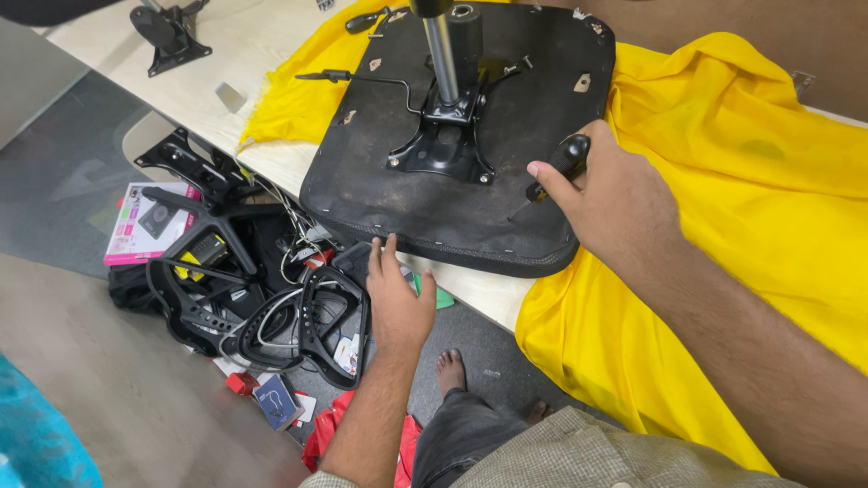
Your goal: The person uses a screwdriver to tighten screws into the base of an inverted chair. They systematically work around the base, securing the central pole to the mounting plate.
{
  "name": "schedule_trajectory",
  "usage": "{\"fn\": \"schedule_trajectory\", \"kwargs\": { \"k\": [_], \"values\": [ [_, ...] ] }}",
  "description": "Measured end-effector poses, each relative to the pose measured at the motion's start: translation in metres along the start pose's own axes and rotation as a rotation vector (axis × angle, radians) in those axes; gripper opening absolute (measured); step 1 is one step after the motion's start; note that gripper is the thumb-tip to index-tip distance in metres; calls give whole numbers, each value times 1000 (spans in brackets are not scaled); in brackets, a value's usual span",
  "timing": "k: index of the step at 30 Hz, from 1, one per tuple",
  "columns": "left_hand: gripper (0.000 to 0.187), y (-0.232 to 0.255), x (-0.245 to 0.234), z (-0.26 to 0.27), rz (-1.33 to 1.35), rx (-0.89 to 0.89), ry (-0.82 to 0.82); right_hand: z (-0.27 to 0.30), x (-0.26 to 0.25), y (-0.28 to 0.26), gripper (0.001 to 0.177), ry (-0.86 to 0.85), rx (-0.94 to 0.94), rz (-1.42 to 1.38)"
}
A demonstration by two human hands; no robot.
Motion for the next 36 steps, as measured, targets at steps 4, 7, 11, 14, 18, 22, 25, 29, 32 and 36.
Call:
{"fn": "schedule_trajectory", "kwargs": {
  "k": [4,7,11,14,18,22,25,29,32,36],
  "values": [
    [70,6,-13,-28,-22,-47,-3,-1,3,-12,56,-44,32,24],
    [66,9,-17,-50,3,-18,-23,-1,8,-25,55,-61,44,55],
    [59,6,-14,-78,57,26,-40,-8,18,-38,53,-84,94,93],
    [54,4,-11,-102,62,131,-28,-20,24,-48,55,-66,154,125],
    [48,-9,-5,-140,127,209,-33,-35,32,-59,57,-17,165,154],
    [43,-19,0,-184,202,278,-32,-46,40,-60,57,-15,246,152],
    [37,-31,-1,-217,197,335,-9,-51,50,-62,58,-18,300,116],
    [30,-51,-2,-267,167,355,-24,-53,58,-71,59,59,294,30],
    [27,-58,1,-303,148,454,16,-59,64,-78,54,75,287,-24],
    [38,-77,33,-355,49,349,-83,-65,59,-99,50,181,144,-39]
  ]
}}
Point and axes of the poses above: each hand's wrist, its own z-axis away from the middle knuckle, its own x-axis out of the palm, y = z × x, the point moved 9 cm from there along -z, towards the middle knuckle, and after that the axes turned 10 degrees about x, right-handed, at the moved point
